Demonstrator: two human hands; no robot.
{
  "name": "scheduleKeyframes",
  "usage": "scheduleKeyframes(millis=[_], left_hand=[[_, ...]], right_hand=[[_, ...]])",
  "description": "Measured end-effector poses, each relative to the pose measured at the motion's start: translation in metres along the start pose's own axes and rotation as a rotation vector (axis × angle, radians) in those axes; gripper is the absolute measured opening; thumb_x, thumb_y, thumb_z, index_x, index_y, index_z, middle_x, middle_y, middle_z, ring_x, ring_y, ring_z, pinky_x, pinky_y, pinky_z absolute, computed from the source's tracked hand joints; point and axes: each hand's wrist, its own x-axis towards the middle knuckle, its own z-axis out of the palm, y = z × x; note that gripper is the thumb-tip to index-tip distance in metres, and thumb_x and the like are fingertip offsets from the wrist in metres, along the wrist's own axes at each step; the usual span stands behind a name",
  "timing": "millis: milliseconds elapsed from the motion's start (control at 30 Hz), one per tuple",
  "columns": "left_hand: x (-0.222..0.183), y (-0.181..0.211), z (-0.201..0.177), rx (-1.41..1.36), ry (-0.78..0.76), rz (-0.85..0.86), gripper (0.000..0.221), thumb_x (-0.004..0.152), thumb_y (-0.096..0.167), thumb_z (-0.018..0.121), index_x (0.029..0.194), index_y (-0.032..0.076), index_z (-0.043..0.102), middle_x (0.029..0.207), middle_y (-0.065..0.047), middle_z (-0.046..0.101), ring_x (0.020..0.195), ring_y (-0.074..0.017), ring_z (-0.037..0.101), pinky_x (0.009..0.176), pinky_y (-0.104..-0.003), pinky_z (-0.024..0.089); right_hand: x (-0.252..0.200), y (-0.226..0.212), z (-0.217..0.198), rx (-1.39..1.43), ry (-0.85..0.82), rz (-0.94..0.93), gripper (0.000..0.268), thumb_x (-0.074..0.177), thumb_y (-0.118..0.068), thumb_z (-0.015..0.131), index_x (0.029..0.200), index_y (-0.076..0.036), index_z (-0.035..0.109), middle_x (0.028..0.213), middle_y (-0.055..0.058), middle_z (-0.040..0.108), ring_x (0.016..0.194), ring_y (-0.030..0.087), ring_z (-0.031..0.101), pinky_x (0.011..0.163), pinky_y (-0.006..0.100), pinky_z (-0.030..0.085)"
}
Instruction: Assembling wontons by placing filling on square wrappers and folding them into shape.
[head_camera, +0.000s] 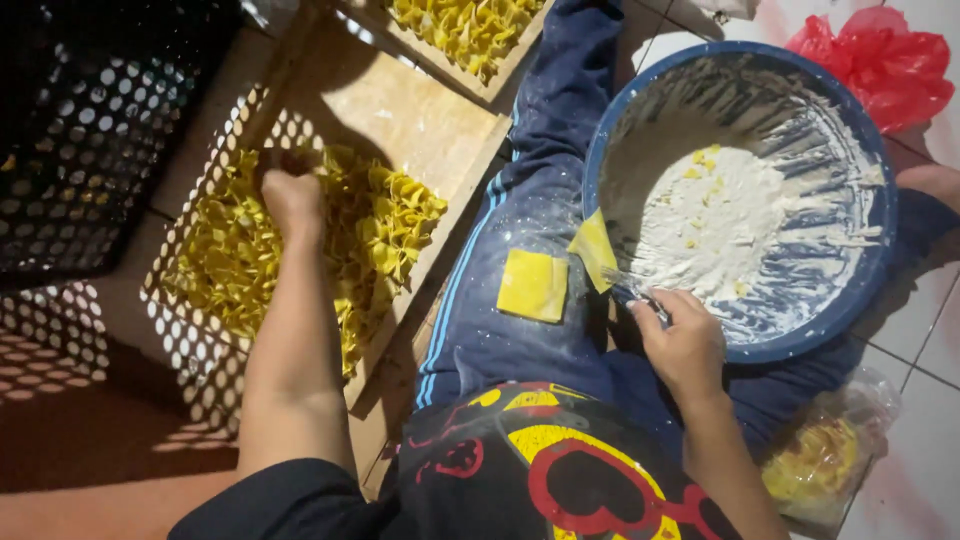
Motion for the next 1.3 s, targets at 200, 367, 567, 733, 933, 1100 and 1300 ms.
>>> scheduleKeyframes(millis=[200,367,567,733,933,1100,1300], left_hand=[[0.095,-0.077,0.082,0.341,0.122,0.278,0.021,0.095,0.036,0.069,0.089,0.015,0.07,0.085,-0.009,0.069,0.071,-0.0234,0.066,0.067,-0.04,0.057],[0.064,-0.037,0.051,0.31,0.132,0.244,0.03,0.083,0.03,0.074,0.105,0.011,0.071,0.098,-0.014,0.075,0.091,-0.033,0.071,0.081,-0.041,0.058],[-0.086,0.116,0.012,-0.194,-0.335,0.663,0.022,0.091,-0.002,0.068,0.112,0.005,0.071,0.098,-0.014,0.07,0.085,-0.0305,0.068,0.072,-0.036,0.058],[-0.213,0.176,0.004,-0.229,-0.787,0.72,0.02,0.087,0.026,0.078,0.107,0.023,0.076,0.099,-0.003,0.073,0.094,-0.0287,0.069,0.082,-0.04,0.055],[-0.272,0.186,0.004,0.03,-1.023,0.871,0.045,0.079,0.054,0.081,0.1,0.014,0.077,0.106,-0.008,0.067,0.107,-0.0337,0.061,0.088,-0.046,0.045],[-0.269,0.179,0.015,0.091,-1.105,0.851,0.034,0.08,0.046,0.081,0.074,0.014,0.071,0.08,-0.006,0.066,0.091,-0.0337,0.066,0.077,-0.046,0.049],[-0.267,0.212,-0.047,-0.048,-1.211,0.549,0.032,0.079,0.036,0.083,0.089,0.011,0.065,0.073,-0.013,0.062,0.076,-0.0354,0.066,0.069,-0.044,0.05]], right_hand=[[-0.009,0.003,0.005,0.03,0.019,-0.005,0.035,0.075,-0.024,0.091,0.104,-0.012,0.077,0.099,0.009,0.075,0.095,0.035,0.073,0.081,0.043,0.058],[-0.003,-0.014,-0.003,0.04,0.041,-0.003,0.031,0.072,-0.014,0.086,0.099,-0.006,0.074,0.099,0.009,0.073,0.091,0.032,0.071,0.08,0.039,0.056],[-0.001,-0.009,-0.004,0.077,-0.013,0.046,0.021,0.073,-0.009,0.081,0.093,-0.011,0.075,0.093,0.004,0.073,0.085,0.029,0.071,0.076,0.038,0.055],[-0.01,0.005,-0.006,0.081,-0.018,0.084,0.02,0.073,-0.013,0.084,0.093,-0.016,0.078,0.09,0.004,0.075,0.086,0.033,0.075,0.077,0.043,0.059],[-0.019,0.023,-0.02,0.112,-0.088,0.072,0.019,0.08,-0.028,0.086,0.096,-0.018,0.079,0.091,0.001,0.074,0.089,0.027,0.075,0.079,0.038,0.059],[0.004,0.04,-0.039,0.282,-0.2,0.12,0.022,0.099,-0.009,0.062,0.114,0.0,0.075,0.107,0.027,0.074,0.105,0.049,0.069,0.09,0.056,0.054],[0.068,0.057,-0.017,-0.242,-0.57,0.34,0.039,0.102,-0.017,0.052,0.137,-0.023,0.068,0.112,0.013,0.076,0.108,0.038,0.073,0.094,0.051,0.056]])
